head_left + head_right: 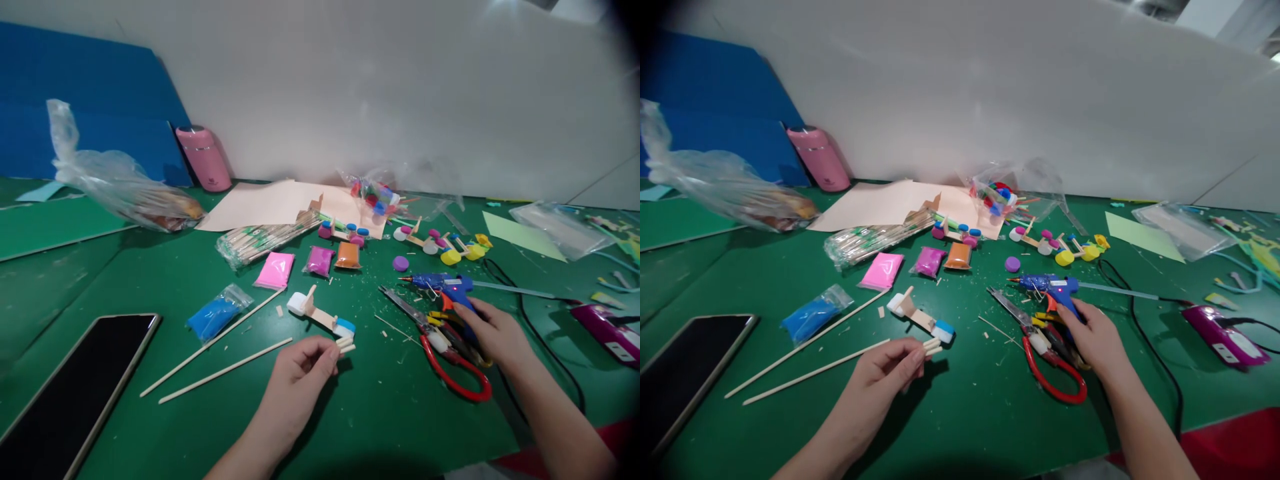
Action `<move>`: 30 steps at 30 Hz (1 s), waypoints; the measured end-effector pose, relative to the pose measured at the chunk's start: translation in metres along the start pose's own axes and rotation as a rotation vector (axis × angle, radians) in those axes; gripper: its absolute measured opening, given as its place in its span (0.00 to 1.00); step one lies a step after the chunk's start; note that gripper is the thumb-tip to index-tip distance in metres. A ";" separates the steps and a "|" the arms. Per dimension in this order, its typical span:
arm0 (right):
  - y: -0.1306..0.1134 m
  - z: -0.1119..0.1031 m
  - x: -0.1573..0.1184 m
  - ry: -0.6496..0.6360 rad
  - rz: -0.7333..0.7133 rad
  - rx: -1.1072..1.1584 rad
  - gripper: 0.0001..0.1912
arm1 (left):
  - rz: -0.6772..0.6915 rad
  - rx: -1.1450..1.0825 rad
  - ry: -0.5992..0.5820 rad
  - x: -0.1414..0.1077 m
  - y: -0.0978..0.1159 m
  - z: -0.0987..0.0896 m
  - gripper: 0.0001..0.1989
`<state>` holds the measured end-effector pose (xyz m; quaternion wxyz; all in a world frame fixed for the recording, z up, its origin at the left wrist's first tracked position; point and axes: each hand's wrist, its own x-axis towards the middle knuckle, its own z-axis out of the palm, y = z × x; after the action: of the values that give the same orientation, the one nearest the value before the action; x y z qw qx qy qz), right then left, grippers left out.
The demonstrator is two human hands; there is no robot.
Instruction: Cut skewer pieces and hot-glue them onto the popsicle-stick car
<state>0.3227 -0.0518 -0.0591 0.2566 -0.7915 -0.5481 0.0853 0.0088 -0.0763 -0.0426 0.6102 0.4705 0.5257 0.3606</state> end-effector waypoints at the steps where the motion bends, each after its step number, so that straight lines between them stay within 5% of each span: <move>1: 0.000 0.000 0.000 -0.016 -0.004 -0.027 0.19 | 0.001 -0.005 -0.001 0.000 0.001 0.000 0.12; 4: -0.020 -0.002 -0.014 0.059 -0.055 -0.106 0.23 | -0.006 -0.023 -0.003 -0.001 0.003 0.001 0.12; 7: -0.062 -0.002 -0.043 0.158 -0.273 0.011 0.16 | -0.021 -0.020 -0.018 0.000 0.003 0.002 0.11; 10: -0.103 0.005 -0.068 -0.191 -0.603 0.202 0.16 | -0.024 -0.005 -0.046 0.000 0.001 0.002 0.11; 13: -0.127 0.015 -0.078 -0.360 -0.748 0.265 0.18 | -0.003 -0.011 -0.073 0.000 -0.001 0.001 0.10; 30: -0.133 0.019 -0.066 -0.469 -0.828 0.166 0.09 | 0.047 0.081 -0.164 0.001 -0.002 -0.001 0.11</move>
<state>0.1799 -0.0704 -0.0184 0.2009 -0.4430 -0.8515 0.1957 0.0082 -0.0757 -0.0447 0.6231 0.5350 0.4767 0.3135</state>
